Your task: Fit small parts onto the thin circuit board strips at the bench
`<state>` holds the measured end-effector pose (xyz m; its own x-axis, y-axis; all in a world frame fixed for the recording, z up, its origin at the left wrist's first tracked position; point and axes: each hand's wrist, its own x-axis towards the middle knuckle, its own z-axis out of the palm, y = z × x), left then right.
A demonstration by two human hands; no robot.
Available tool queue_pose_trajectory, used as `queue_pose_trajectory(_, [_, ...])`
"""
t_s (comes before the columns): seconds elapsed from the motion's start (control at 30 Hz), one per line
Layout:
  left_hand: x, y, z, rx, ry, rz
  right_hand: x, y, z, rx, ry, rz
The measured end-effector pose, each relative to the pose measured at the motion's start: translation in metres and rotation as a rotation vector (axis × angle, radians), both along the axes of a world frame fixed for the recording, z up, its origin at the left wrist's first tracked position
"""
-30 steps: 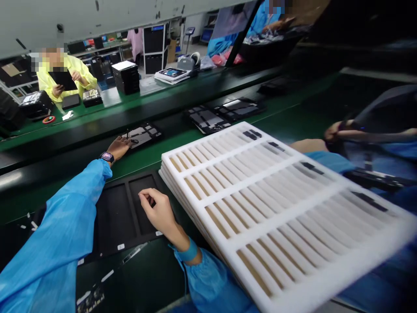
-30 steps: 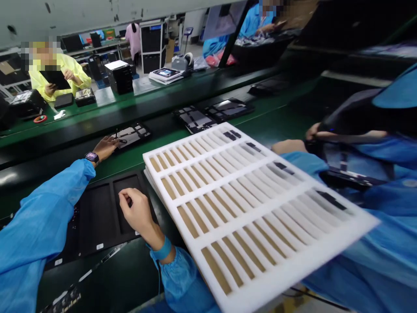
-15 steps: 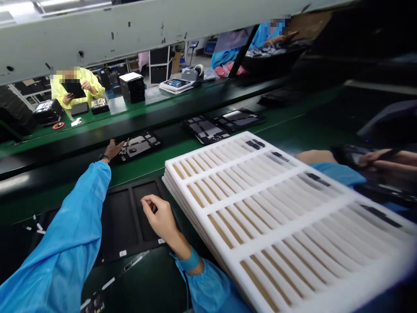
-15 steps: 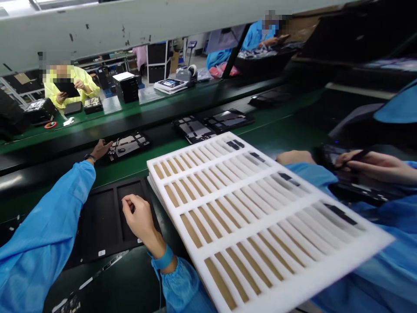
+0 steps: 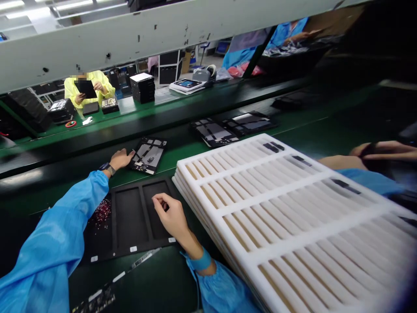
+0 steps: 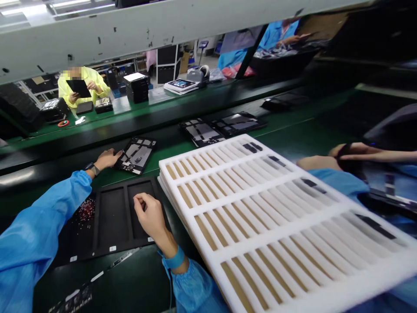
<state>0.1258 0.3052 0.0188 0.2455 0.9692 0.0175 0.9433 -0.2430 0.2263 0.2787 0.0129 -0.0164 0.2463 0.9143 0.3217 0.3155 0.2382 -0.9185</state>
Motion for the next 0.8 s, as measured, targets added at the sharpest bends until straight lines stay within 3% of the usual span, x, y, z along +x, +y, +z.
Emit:
queue_pose_trajectory(0.1, [0.036, -0.009, 0.013, 0.148, 0.053, -0.074, -0.001, 0.000, -0.001, 0.004, -0.017, -0.005])
queue_pose_trajectory(0.2, [0.093, -0.003, 0.020, 0.214, 0.114, -0.307, -0.001, -0.001, -0.002, 0.014, -0.045, -0.016])
queue_pose_trajectory(0.3, [0.149, 0.014, 0.015, 0.132, 0.151, -0.443, 0.001, -0.001, -0.003, 0.025, -0.081, -0.034])
queue_pose_trajectory(0.4, [0.179, 0.033, 0.003, 0.051, 0.164, -0.436, 0.003, -0.001, -0.004, 0.036, -0.107, -0.051])
queue_pose_trajectory(0.53, [0.171, 0.056, -0.003, 0.028, 0.166, -0.373, 0.004, -0.002, -0.001, 0.060, -0.107, -0.047])
queue_pose_trajectory(0.67, [0.125, 0.071, 0.010, 0.031, 0.148, -0.271, 0.003, -0.004, 0.003, 0.067, -0.098, -0.035])
queue_pose_trajectory(0.8, [0.074, 0.069, 0.025, 0.051, 0.089, -0.164, 0.001, -0.004, 0.002, 0.060, -0.094, -0.025])
